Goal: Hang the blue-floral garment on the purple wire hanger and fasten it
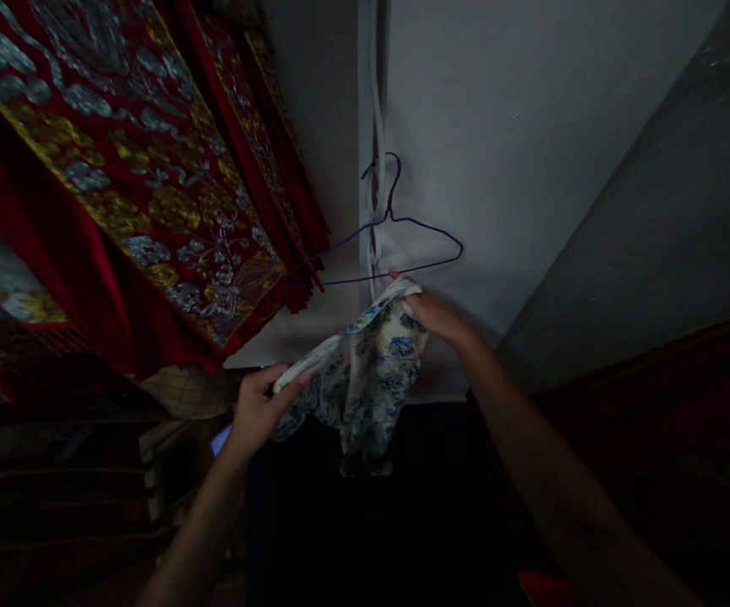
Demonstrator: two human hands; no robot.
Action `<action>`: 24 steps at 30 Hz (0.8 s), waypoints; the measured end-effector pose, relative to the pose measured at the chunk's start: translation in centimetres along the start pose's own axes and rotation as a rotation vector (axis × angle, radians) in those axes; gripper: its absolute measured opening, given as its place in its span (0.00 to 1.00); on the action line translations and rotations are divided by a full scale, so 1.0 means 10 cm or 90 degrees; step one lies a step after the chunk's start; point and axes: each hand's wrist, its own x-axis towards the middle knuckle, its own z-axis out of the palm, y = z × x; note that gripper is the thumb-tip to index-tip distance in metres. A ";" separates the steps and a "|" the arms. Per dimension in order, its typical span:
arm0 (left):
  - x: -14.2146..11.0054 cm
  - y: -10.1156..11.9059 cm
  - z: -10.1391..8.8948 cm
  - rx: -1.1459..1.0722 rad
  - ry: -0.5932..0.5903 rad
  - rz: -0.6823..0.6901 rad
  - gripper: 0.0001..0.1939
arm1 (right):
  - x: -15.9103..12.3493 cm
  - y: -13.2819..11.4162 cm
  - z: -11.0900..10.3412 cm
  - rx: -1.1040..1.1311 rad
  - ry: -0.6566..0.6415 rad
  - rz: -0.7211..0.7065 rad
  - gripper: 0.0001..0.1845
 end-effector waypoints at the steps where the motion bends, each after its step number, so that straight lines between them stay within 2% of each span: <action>1: -0.01 0.08 -0.02 -0.016 -0.041 -0.001 0.22 | 0.02 0.08 0.06 -0.003 0.016 0.005 0.20; 3: -0.03 0.22 -0.05 -0.024 -0.135 0.007 0.20 | 0.04 0.20 0.13 -0.001 0.036 0.017 0.21; 6: -0.01 0.35 -0.06 0.040 -0.277 0.034 0.20 | 0.03 0.30 0.11 0.002 0.074 0.011 0.25; 8: 0.02 0.39 -0.04 0.117 -0.344 0.054 0.21 | 0.03 0.30 0.05 0.004 0.130 -0.015 0.31; 10: 0.06 0.40 -0.01 0.196 -0.389 0.072 0.22 | 0.04 0.28 0.00 0.006 0.149 -0.035 0.34; 11: 0.08 0.39 0.01 0.233 -0.405 0.086 0.22 | 0.06 0.27 -0.03 0.005 0.131 -0.038 0.33; 13: 0.13 0.37 0.03 0.300 -0.434 0.120 0.21 | 0.09 0.28 -0.06 -0.008 0.086 -0.033 0.23; 15: 0.17 0.32 0.01 0.369 -0.443 0.120 0.20 | 0.08 0.30 -0.10 -0.027 0.084 -0.030 0.13; 19: 0.34 0.19 -0.13 0.452 -0.422 0.042 0.20 | -0.10 0.32 -0.30 -0.096 0.186 -0.036 0.06; 21: 0.47 0.19 -0.21 0.454 -0.387 0.078 0.19 | -0.21 0.29 -0.46 -0.170 0.237 -0.041 0.06; 24: 0.67 0.32 -0.29 0.475 -0.294 0.179 0.19 | -0.31 0.21 -0.67 -0.225 0.272 -0.041 0.08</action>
